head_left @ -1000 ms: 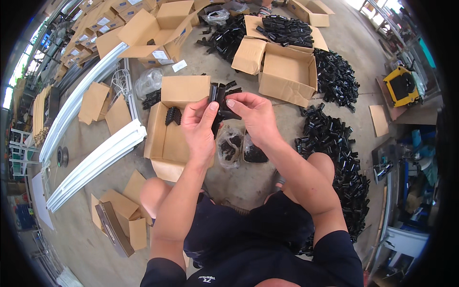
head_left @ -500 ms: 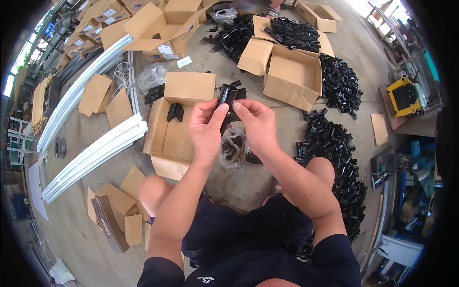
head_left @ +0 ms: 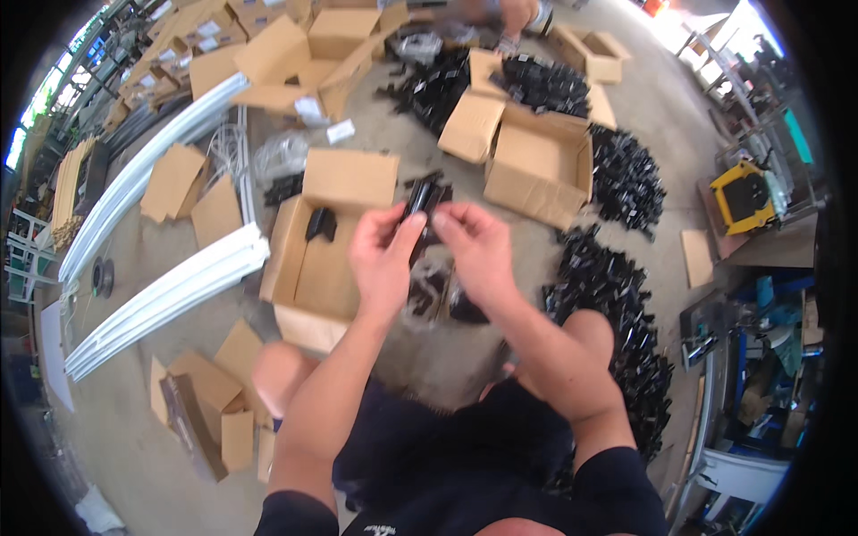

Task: The person joins small black metal components by hand while seated on a stool, picking pieces from a cardboard box and a small plastic container.

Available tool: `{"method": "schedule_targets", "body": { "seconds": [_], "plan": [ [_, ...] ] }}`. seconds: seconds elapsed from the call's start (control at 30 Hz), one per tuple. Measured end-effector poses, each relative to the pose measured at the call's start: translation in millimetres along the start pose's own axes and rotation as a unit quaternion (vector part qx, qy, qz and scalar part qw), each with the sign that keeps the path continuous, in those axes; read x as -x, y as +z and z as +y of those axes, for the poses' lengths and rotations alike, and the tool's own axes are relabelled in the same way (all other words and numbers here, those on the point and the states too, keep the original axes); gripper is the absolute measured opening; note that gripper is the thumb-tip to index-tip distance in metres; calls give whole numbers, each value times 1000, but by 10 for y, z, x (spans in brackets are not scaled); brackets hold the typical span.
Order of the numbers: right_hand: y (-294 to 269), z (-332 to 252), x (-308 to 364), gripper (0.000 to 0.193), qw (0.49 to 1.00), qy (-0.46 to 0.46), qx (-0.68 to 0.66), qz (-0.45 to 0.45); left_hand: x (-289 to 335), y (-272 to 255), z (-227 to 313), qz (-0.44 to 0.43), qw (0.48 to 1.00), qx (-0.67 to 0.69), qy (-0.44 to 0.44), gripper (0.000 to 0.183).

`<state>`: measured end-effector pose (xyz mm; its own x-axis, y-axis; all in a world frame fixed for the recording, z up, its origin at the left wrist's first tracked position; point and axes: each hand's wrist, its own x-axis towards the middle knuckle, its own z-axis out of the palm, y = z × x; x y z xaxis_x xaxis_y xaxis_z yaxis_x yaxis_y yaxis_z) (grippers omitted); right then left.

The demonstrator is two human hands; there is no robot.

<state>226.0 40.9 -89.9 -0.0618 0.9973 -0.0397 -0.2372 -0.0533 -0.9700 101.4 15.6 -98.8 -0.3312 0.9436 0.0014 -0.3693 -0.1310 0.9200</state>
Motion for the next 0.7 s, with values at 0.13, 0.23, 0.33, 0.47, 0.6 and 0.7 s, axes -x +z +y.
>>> {"method": "schedule_targets", "body": {
  "seconds": [0.13,0.23,0.33,0.47,0.6,0.7],
  "plan": [
    [-36,59,-33,14,1000,14,-12,-7,-14,10,6,-10,999,-24,18,19],
    [-30,41,0,15,999,25,29,-7,-15,-13,-17,-21,999,-1,26,20],
    [-30,-22,10,16,997,31,67,-10,-2,-21,-16,-33,999,19,34,20],
    [7,41,20,15,996,6,90,-2,17,-58,-29,-32,998,15,52,19],
    [-74,86,22,14,991,-66,115,-24,51,-33,-15,-23,998,31,45,20],
    [-157,72,-30,12,985,-108,119,-59,69,7,30,-18,998,35,47,19]
  ]
}}
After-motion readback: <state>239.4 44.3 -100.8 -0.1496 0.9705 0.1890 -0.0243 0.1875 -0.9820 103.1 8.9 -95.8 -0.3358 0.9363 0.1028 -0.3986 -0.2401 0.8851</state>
